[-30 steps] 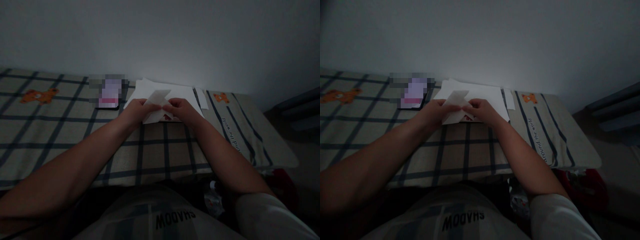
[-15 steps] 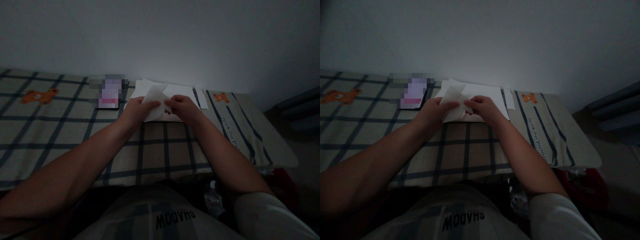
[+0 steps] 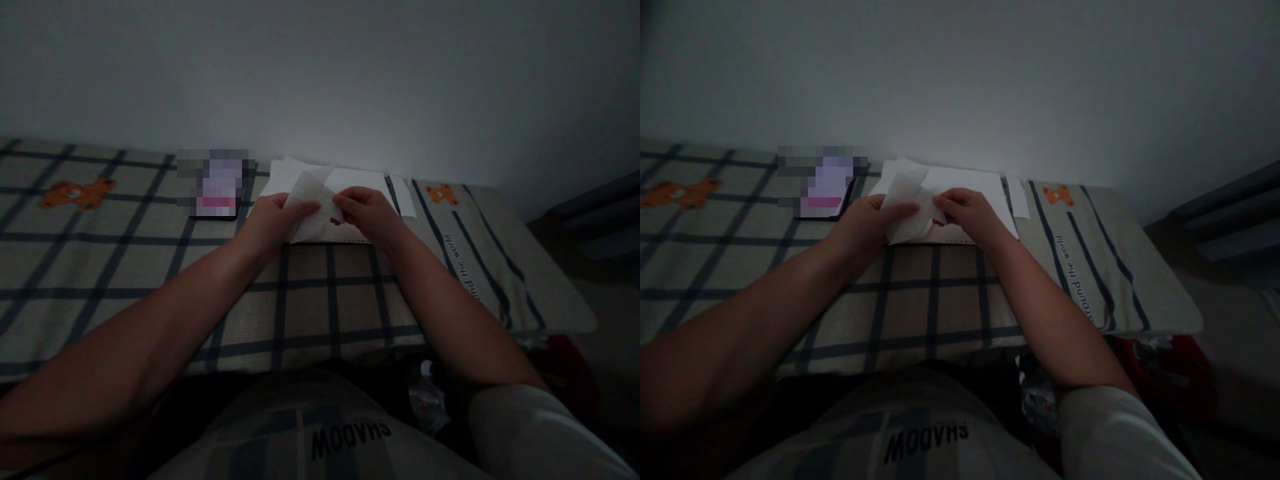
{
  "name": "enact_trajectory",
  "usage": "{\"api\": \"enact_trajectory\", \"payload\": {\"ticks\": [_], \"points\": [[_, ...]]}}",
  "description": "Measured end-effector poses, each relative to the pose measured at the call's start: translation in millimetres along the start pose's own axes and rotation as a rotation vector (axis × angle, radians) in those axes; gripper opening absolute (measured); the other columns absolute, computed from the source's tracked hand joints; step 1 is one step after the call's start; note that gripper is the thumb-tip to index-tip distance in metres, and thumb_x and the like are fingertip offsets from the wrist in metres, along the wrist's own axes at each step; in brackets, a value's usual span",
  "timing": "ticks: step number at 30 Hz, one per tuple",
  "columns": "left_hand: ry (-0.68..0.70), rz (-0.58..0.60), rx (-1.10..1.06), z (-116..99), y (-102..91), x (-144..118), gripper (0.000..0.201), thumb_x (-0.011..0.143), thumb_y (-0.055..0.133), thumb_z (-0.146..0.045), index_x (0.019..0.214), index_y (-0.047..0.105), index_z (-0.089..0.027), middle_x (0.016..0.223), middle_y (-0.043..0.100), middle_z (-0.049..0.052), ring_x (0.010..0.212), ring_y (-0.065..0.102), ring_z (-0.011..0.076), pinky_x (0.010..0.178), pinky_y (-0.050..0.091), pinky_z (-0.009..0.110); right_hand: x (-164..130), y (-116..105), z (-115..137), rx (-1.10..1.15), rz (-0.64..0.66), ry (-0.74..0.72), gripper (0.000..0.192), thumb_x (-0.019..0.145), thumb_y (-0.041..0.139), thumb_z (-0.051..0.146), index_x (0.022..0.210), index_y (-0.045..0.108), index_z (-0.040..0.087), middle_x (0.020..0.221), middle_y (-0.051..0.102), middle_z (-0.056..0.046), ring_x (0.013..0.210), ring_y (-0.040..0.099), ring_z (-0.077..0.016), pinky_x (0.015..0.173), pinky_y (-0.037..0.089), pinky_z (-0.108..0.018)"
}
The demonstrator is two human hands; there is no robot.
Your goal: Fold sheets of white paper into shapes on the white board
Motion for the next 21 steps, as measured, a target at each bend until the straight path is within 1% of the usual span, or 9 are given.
{"api": "enact_trajectory", "payload": {"ticks": [2, 4, 7, 9, 12, 14, 17, 21], "points": [[0.013, -0.020, 0.081, -1.9, -3.6, 0.0, 0.033, 0.066, 0.085, -0.040, 0.087, 0.078, -0.016, 0.084, 0.077, 0.006, 0.072, 0.069, 0.0199, 0.066, 0.054, 0.030, 0.3, -1.6, -0.5, -0.027, 0.007, -0.008, 0.025, 0.084, 0.076, 0.042, 0.079, 0.066, 0.019, 0.066, 0.062, 0.002, 0.063, 0.059, -0.0101, 0.061, 0.047, -0.025], [0.032, -0.026, 0.156, -5.9, -5.6, -0.5, 0.032, 0.067, 0.085, -0.042, 0.085, 0.078, -0.017, 0.081, 0.077, 0.005, 0.068, 0.068, 0.0193, 0.060, 0.051, 0.027, 0.5, -4.9, -0.4, -0.030, -0.016, -0.017, 0.024, 0.083, 0.076, 0.039, 0.077, 0.065, 0.019, 0.064, 0.060, 0.003, 0.060, 0.056, -0.0092, 0.059, 0.044, -0.024], [0.052, -0.019, 0.244, -13.3, -6.2, -1.7, 0.031, 0.067, 0.084, -0.044, 0.081, 0.079, -0.017, 0.076, 0.075, 0.005, 0.065, 0.065, 0.0185, 0.054, 0.048, 0.025, 0.6, -7.0, -2.7, -0.008, -0.036, -0.002, 0.023, 0.078, 0.080, 0.036, 0.074, 0.064, 0.020, 0.065, 0.059, 0.004, 0.060, 0.053, -0.0086, 0.059, 0.044, -0.024], [0.054, -0.008, 0.308, -16.7, -5.7, -2.2, 0.031, 0.067, 0.084, -0.044, 0.081, 0.080, -0.017, 0.075, 0.075, 0.005, 0.063, 0.065, 0.0183, 0.052, 0.046, 0.025, 0.5, -4.0, -6.4, 0.008, -0.003, 0.032, 0.024, 0.075, 0.083, 0.037, 0.077, 0.066, 0.020, 0.070, 0.063, 0.003, 0.064, 0.056, -0.0098, 0.061, 0.046, -0.025], [0.065, -0.012, 0.410, -19.6, -6.8, -1.8, 0.031, 0.067, 0.083, -0.045, 0.082, 0.080, -0.018, 0.072, 0.074, 0.004, 0.062, 0.063, 0.0180, 0.049, 0.042, 0.024, -0.5, -0.4, -8.0, -0.023, 0.041, 0.044, 0.027, 0.076, 0.083, 0.043, 0.081, 0.070, 0.020, 0.075, 0.065, 0.001, 0.067, 0.056, -0.0105, 0.062, 0.045, -0.025], [0.082, -0.018, 0.452, -20.1, -8.0, -0.8, 0.032, 0.068, 0.083, -0.046, 0.082, 0.081, -0.018, 0.070, 0.072, 0.004, 0.061, 0.062, 0.0176, 0.048, 0.040, 0.023, -1.2, -0.3, -5.8, -0.071, 0.046, 0.022, 0.028, 0.077, 0.082, 0.045, 0.080, 0.071, 0.019, 0.073, 0.064, 0.001, 0.066, 0.054, -0.0100, 0.062, 0.043, -0.025], [0.105, -0.007, 0.471, -19.8, -8.0, 0.5, 0.033, 0.069, 0.082, -0.048, 0.085, 0.081, -0.018, 0.071, 0.073, 0.004, 0.061, 0.062, 0.0177, 0.049, 0.039, 0.024, -2.4, 0.4, -3.8, -0.102, 0.053, 0.016, 0.029, 0.077, 0.082, 0.046, 0.078, 0.071, 0.019, 0.072, 0.063, 0.002, 0.066, 0.052, -0.0100, 0.063, 0.043, -0.025], [0.133, -0.028, 0.582, -23.5, -8.1, -2.3, 0.033, 0.071, 0.081, -0.049, 0.082, 0.079, -0.017, 0.069, 0.071, 0.004, 0.061, 0.060, 0.0173, 0.048, 0.036, 0.024, -4.5, 5.4, -1.6, -0.093, 0.072, 0.027, 0.031, 0.074, 0.083, 0.048, 0.084, 0.073, 0.020, 0.077, 0.066, 0.001, 0.069, 0.054, -0.0106, 0.063, 0.043, -0.025]]}}
Point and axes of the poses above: each hand's wrist, its own x-axis towards the middle knuckle, its own y-axis out of the palm, z = x × y, the point moved 9 cm from there along x, towards the middle knuckle
